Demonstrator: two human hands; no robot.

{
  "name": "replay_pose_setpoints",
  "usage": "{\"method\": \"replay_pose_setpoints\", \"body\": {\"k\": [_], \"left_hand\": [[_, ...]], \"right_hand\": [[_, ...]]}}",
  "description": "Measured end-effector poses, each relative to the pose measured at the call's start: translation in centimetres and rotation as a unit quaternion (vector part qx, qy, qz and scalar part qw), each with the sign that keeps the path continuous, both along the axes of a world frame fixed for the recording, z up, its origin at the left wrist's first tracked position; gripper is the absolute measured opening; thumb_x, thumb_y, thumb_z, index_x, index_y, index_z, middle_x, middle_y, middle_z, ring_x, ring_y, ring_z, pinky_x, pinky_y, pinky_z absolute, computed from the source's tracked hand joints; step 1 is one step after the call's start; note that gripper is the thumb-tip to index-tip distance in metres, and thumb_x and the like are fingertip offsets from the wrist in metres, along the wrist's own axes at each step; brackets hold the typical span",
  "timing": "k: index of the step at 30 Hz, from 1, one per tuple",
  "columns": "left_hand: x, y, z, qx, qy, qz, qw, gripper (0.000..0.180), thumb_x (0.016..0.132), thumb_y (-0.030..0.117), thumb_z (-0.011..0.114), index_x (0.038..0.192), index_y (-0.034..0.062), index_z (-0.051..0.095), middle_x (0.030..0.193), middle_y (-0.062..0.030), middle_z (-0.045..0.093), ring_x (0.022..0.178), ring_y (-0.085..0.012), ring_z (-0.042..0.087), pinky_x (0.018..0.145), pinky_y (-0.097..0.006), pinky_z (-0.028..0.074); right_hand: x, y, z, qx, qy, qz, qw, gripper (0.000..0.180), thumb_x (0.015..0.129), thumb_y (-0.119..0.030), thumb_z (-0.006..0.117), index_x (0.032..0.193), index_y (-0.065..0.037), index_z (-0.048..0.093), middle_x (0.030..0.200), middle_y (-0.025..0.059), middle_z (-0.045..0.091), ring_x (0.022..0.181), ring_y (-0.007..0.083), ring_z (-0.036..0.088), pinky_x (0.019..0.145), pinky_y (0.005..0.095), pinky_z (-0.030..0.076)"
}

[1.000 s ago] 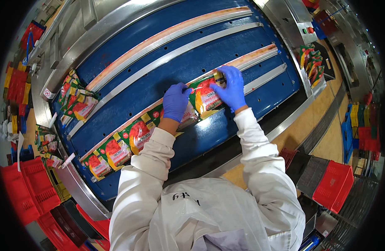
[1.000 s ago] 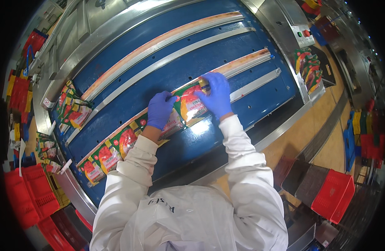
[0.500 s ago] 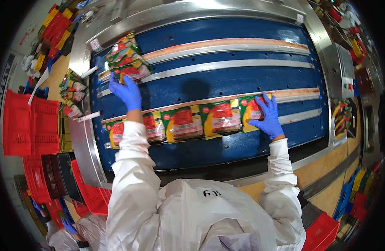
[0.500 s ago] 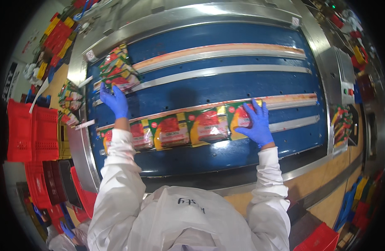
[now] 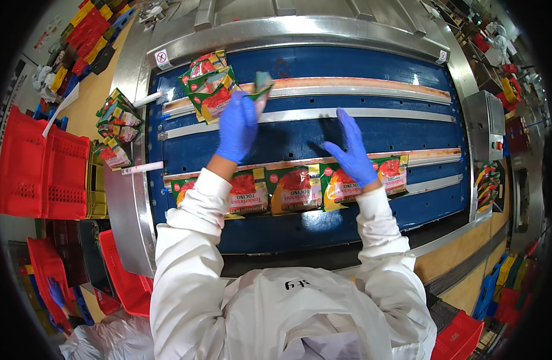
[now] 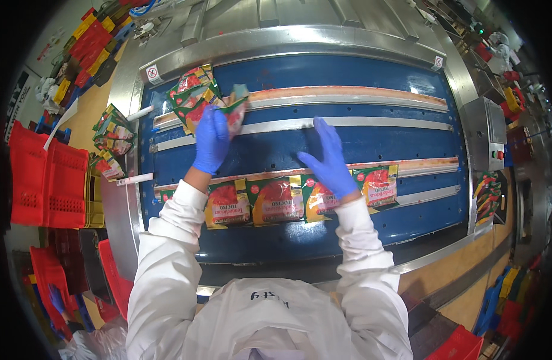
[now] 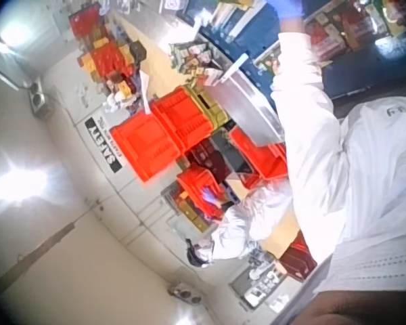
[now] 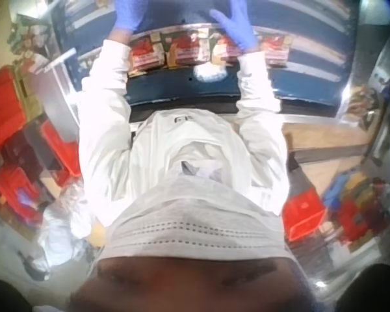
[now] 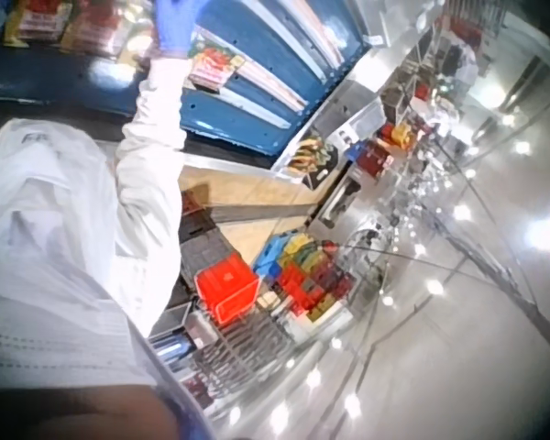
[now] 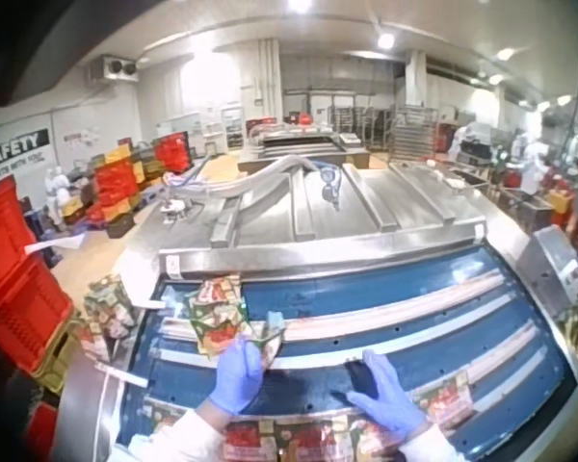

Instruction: The person repeatedly picks small food packets from red plastic crates and places them in neat rows on a blue conveyor belt. They handle the packets by hand, aligning them side by side and occasionally adjusting their positions to maintain uniform spacing.

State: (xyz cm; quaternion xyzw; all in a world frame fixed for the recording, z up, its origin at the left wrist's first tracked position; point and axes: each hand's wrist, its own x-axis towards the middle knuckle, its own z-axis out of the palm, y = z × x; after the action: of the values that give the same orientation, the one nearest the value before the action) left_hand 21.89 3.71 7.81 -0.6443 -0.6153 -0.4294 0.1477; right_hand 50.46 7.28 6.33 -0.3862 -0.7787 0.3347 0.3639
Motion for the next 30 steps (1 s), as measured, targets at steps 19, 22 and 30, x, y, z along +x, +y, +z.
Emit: {"method": "replay_pose_setpoints", "body": {"k": [19,22,30], "left_hand": [[0.9,10.9,-6.8,-0.138,-0.054,-0.036,0.988,0.024,0.088,0.030,0.060,0.091,0.0067,0.061,0.086,-0.0125,0.063,0.084,-0.0339,0.059,0.074,-0.044,0.047],[1.7,13.4,-7.0,-0.175,-0.077,0.027,0.981,0.026,0.086,0.033,0.061,0.090,0.0073,0.062,0.086,-0.0122,0.064,0.085,-0.0333,0.060,0.075,-0.044,0.047],[1.6,13.7,-7.3,-0.182,-0.162,0.047,0.969,0.020,0.081,0.022,0.067,0.093,0.0072,0.060,0.089,-0.0104,0.062,0.082,-0.0302,0.060,0.073,-0.041,0.048]], "right_hand": [[-5.9,15.0,-5.5,0.059,-0.125,-0.214,0.967,0.020,0.086,-0.023,0.062,0.097,-0.007,0.070,0.094,0.0121,0.067,0.096,0.0304,0.059,0.084,0.0398,0.048],[-7.0,17.3,-3.7,0.090,-0.235,-0.222,0.942,0.024,0.084,-0.025,0.064,0.102,-0.009,0.068,0.106,0.0112,0.064,0.102,0.0327,0.056,0.088,0.0405,0.046],[-7.6,13.7,-5.1,0.242,-0.253,0.039,0.936,0.086,0.069,-0.056,0.072,0.139,-0.012,0.045,0.143,0.0158,0.042,0.134,0.0406,0.035,0.113,0.0496,0.025]]}}
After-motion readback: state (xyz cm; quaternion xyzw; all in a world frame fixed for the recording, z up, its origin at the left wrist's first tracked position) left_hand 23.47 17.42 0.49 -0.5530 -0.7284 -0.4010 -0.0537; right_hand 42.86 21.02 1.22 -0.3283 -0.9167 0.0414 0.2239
